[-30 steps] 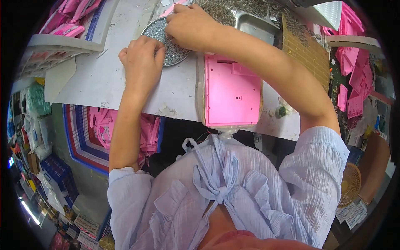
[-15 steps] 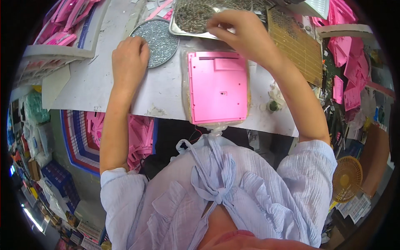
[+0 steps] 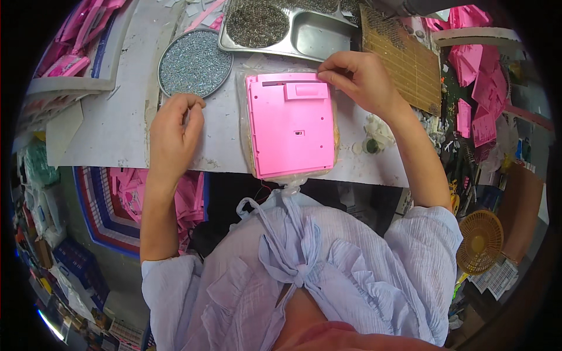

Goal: Assembling the internal electronic and mechanical components of a pink plastic toy.

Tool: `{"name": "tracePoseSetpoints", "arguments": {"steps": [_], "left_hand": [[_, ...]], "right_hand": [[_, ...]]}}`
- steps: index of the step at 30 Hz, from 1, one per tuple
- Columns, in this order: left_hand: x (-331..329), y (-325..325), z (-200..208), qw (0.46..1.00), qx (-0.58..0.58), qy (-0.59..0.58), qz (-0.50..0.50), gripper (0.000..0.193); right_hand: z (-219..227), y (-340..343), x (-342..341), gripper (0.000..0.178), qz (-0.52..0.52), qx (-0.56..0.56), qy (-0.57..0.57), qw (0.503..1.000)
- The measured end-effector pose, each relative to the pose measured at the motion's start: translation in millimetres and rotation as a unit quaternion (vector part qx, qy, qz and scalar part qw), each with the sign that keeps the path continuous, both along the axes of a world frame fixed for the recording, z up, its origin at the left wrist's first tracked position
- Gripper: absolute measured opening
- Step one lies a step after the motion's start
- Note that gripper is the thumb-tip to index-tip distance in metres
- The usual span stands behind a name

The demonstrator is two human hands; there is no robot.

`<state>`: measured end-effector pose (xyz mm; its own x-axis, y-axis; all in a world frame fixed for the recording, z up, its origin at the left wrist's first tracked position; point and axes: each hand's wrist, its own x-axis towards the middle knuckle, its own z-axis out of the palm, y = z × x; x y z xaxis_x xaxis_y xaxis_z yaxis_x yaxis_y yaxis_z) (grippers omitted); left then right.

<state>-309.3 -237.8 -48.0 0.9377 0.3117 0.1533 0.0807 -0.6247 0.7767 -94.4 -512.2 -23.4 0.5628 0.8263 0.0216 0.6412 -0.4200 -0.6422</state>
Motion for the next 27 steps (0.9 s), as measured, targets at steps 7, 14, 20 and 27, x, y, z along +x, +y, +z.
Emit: {"name": "tracePoseSetpoints", "arguments": {"steps": [7,14,20,27], "left_hand": [[3,-16,-5,0.995,-0.095,-0.015,-0.012,0.013],[42,-42,-3,0.992,0.074,-0.048,-0.094,0.018],[52,-45,0,0.974,0.196,-0.015,-0.117,0.02],[59,0,8,0.989,0.143,0.029,0.007,0.019]], "right_hand": [[11,10,22,0.013,0.078,-0.078,0.014,0.994],[20,17,25,0.016,0.105,-0.126,-0.026,0.986],[27,-12,-12,0.014,-0.03,-0.015,0.096,0.995],[-2,-31,-61,0.014,-0.118,0.093,0.186,0.971]]}}
